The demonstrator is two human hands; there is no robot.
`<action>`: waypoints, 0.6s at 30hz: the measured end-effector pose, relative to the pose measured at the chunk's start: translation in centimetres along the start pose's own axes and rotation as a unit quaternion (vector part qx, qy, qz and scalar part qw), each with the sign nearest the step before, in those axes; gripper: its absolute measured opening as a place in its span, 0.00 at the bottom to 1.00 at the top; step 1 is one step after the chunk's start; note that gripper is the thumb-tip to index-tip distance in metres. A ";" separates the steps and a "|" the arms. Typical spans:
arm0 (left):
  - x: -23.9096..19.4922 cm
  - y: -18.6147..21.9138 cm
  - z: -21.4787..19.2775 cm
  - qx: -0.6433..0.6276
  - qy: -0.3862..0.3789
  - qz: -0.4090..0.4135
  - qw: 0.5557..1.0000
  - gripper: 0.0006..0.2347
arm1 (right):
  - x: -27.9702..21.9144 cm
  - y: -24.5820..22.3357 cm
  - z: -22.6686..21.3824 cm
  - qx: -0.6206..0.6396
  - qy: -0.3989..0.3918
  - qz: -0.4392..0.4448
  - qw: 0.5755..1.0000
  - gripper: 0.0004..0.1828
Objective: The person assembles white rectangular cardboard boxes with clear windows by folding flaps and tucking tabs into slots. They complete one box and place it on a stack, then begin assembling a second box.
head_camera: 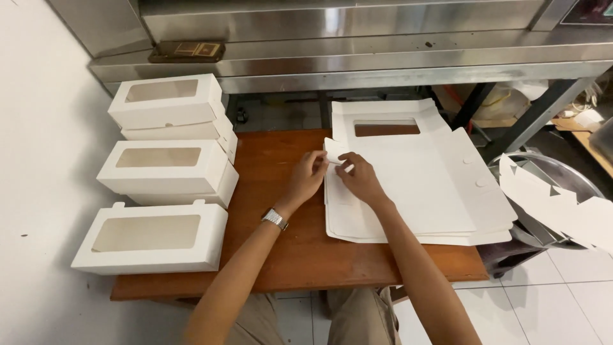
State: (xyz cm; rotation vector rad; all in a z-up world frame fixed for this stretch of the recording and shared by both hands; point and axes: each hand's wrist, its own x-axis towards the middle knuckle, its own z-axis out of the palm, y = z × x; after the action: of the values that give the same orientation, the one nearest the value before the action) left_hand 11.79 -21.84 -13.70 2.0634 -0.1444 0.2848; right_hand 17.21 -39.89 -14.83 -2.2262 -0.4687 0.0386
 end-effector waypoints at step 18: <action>-2.1 -1.9 1.4 -0.038 0.063 0.076 0.994 0.12 | -2.5 -5.8 -2.2 -0.050 -0.103 0.072 0.991 0.39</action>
State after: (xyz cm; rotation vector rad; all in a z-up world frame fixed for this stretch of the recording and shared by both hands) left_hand 10.42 -22.16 -16.51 1.9558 -0.2321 0.4935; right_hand 13.49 -38.99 -9.40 -2.3634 -0.4287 0.3292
